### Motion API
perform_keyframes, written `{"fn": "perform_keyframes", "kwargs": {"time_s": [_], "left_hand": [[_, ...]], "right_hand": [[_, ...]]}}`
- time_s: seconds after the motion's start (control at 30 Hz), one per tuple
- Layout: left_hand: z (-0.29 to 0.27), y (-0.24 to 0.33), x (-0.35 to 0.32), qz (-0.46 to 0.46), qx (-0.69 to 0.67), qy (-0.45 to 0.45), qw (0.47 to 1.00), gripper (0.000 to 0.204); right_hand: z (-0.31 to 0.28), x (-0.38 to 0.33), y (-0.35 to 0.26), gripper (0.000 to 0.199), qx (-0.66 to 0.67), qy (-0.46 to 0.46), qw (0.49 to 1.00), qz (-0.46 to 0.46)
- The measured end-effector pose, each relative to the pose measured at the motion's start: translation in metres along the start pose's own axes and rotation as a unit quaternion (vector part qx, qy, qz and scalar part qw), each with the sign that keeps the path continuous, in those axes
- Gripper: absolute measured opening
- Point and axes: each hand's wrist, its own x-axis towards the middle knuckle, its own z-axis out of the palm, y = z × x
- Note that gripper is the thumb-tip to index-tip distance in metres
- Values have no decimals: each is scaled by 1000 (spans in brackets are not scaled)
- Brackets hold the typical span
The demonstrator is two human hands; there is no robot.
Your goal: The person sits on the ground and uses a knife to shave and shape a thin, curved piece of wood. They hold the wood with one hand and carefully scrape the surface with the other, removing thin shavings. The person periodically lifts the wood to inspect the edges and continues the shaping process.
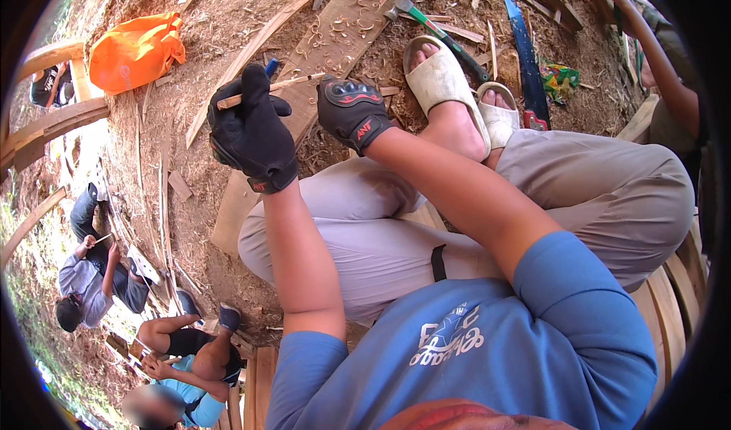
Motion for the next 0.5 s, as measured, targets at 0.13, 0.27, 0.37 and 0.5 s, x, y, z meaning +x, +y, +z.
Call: {"fn": "perform_keyframes", "kwargs": {"time_s": [0.13, 0.27, 0.37, 0.5], "left_hand": [[-2, -5, 0, 21, -20, 1, 1000, 23], [4, -2, -2, 0, 18, -4, 1000, 21], [1, 0, 2, 9, 10, 3, 1000, 21], [-2, -6, 3, 34, -9, 3, 999, 21]], "right_hand": [[1, 5, 15, 25, -31, -41, 999, -3], [10, 11, 40, 26, -56, -62, 996, 17], [3, 8, 30, 26, -56, -60, 997, 6], [-12, 4, 1, 27, -35, -45, 998, -24]]}}
